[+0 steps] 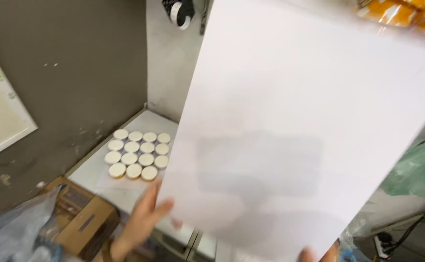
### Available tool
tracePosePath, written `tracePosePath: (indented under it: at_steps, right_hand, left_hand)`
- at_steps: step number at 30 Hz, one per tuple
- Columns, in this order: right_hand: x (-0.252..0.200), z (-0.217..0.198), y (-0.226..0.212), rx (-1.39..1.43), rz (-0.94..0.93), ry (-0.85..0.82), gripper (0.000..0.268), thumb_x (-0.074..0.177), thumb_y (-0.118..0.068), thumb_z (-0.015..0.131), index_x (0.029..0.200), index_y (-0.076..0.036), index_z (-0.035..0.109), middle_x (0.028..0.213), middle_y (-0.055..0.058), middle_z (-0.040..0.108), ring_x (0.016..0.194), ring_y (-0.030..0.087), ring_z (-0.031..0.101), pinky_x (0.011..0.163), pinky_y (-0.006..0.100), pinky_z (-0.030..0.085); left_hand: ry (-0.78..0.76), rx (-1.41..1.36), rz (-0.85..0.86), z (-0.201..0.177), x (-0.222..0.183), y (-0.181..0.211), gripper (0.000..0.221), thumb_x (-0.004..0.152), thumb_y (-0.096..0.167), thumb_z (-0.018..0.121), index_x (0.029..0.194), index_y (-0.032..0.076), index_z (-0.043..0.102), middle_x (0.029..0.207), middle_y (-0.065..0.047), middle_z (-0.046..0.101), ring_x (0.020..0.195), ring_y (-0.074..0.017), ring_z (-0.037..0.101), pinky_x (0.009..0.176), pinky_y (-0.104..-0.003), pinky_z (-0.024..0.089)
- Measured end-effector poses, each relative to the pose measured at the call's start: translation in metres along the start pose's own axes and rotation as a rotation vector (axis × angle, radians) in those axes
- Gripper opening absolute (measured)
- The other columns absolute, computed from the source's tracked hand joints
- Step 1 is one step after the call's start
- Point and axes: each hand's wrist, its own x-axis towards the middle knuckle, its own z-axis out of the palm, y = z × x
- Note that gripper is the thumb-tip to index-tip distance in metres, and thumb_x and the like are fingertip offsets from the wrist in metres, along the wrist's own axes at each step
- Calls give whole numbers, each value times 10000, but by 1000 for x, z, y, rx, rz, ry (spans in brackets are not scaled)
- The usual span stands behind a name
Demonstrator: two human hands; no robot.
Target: Arranging small white dessert cups on boards and organizing a supply basket in a bakery prep area.
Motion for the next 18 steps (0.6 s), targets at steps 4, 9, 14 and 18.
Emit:
tracePosePath:
  at_steps: [4,9,14,18]
  right_hand:
    - [44,117,-283,58,-79,63,681,900,-77,468,1546,85,325,1314,277,555,1113,285,619,820,387,487]
    - [154,144,-350,296,-185,-275,546,1048,-275,575,1463,61,461,887,92,606,450,95,463,398,227,431]
    - [207,157,-353,799,1,-361,668,1180,-332,546,1465,212,285,1162,321,601,926,261,743,796,341,618]
    - [158,164,-327,579,-163,-248,834,1108,-450,543,1617,40,101,1586,368,504,1352,342,720,1086,428,572]
  left_hand:
    - [50,179,550,25,58,159,657,1022,119,618,1581,-33,309,1576,-193,422,1387,-269,492,1097,-387,468]
    - [-53,-38,588,19,145,279,604,1043,146,548,1584,14,312,1383,-154,594,720,-181,689,528,-337,572]
    - [-179,-330,368,7,258,318,475,1104,341,505,1287,-94,561,1106,-270,644,840,-233,744,808,-371,681]
    - [-355,-308,530,21,265,276,531,1070,343,528,1450,-27,488,1441,-251,605,1271,-270,703,1052,-406,577]
